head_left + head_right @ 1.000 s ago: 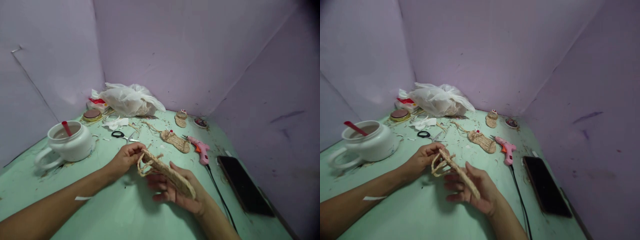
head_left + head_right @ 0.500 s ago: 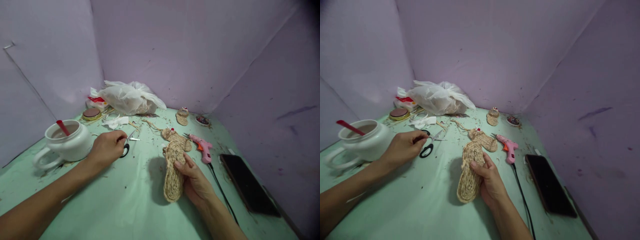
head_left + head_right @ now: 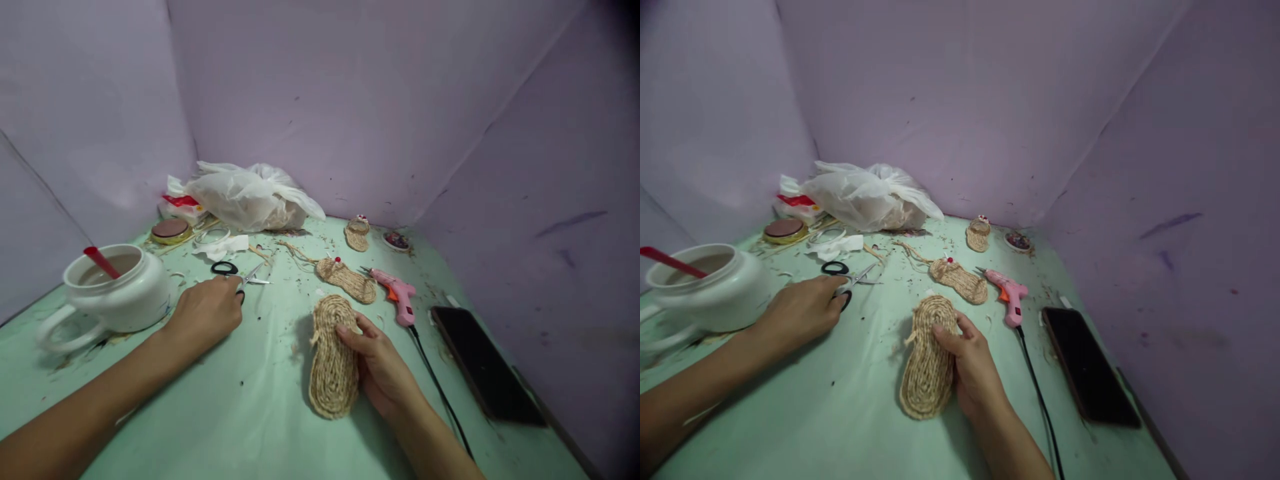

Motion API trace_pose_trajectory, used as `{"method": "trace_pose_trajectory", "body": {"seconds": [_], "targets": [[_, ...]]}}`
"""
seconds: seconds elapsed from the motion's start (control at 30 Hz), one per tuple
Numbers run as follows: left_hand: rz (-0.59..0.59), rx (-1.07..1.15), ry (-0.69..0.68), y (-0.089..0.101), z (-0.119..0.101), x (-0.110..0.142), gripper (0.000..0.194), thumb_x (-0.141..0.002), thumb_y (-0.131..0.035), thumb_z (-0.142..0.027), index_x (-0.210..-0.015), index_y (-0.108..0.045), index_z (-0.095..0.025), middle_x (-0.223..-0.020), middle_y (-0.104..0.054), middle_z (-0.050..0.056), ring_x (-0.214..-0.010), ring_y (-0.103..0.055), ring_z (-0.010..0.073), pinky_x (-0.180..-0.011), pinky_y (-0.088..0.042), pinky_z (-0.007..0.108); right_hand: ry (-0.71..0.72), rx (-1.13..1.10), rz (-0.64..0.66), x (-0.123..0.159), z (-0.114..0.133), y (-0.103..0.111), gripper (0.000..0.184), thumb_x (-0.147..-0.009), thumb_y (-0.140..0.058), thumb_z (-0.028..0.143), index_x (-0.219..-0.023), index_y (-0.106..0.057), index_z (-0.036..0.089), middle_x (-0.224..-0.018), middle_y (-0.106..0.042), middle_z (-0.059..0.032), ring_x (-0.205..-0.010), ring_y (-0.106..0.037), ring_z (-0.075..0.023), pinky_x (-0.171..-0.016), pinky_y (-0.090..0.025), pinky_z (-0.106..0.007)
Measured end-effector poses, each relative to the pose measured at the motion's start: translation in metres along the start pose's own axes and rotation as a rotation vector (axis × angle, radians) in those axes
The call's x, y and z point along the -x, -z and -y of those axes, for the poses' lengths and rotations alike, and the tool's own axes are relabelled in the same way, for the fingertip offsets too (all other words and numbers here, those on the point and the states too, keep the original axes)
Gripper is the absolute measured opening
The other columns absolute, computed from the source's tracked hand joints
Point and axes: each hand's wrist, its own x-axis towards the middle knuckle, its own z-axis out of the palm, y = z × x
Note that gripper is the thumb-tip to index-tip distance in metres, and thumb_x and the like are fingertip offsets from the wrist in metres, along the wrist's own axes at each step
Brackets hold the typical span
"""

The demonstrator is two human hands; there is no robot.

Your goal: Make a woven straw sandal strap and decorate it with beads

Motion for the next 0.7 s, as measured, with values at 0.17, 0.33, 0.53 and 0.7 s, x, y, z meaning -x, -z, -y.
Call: {"method": "trace_pose_trajectory", "body": {"seconds": [0.17, 0.33, 0.53, 0.7], "targets": [[-0.093, -0.057, -0.075, -0.006, 0.009, -0.009, 0.029, -0.077, -0.042, -0.023, -0.093, -0.064, -0.012, -0.108, -0.059, 0.021, -0.102, -0.053, 0.0376, -0.074, -0.044, 0.044, 0.190, 0.456, -0.033, -0.007, 0.005, 0.010, 0.036, -0.058, -0.078, 0.035, -0.087, -0.070, 0.015, -0.062, -0.065, -0.0007, -0.060, -0.057, -0.0175, -0.060, -0.043, -0.030], [-0.113, -0.079, -0.155, -0.013, 0.015, -0.021, 0.021, -0.072, -0.043, -0.018, -0.072, -0.064, -0.015, -0.100, -0.061, 0.017, -0.100, -0.053, 0.0342, -0.080, -0.042, 0.044, 0.374, 0.519, -0.144, -0.008, 0.010, 0.015, 0.026, -0.050, -0.079, 0.025, -0.071, -0.066, 0.019, -0.070, -0.061, 0.0002, -0.066, -0.052, -0.0164, -0.059, -0.039, -0.027], [-0.073, -0.003, -0.143, -0.009, 0.018, -0.023, 0.010, -0.069, -0.046, -0.019, -0.066, -0.056, -0.018, -0.094, -0.060, 0.015, -0.092, -0.055, 0.0332, -0.070, -0.040, 0.041, 0.144, 0.183, 0.150, -0.004, 0.011, 0.011, 0.022, -0.054, -0.073, 0.021, -0.068, -0.056, 0.018, -0.062, -0.060, 0.0022, -0.057, -0.055, -0.0136, -0.054, -0.041, -0.024], [-0.156, 0.113, -0.144, 0.004, 0.011, -0.012, 0.007, -0.073, -0.046, -0.026, -0.069, -0.047, -0.021, -0.078, -0.060, 0.009, -0.077, -0.055, 0.0278, -0.067, -0.037, 0.038, 0.082, -0.072, 0.142, -0.010, -0.001, 0.009, 0.030, -0.053, -0.069, 0.012, -0.079, -0.056, 0.019, -0.062, -0.063, 0.0039, -0.052, -0.057, -0.0137, -0.052, -0.043, -0.024]]}}
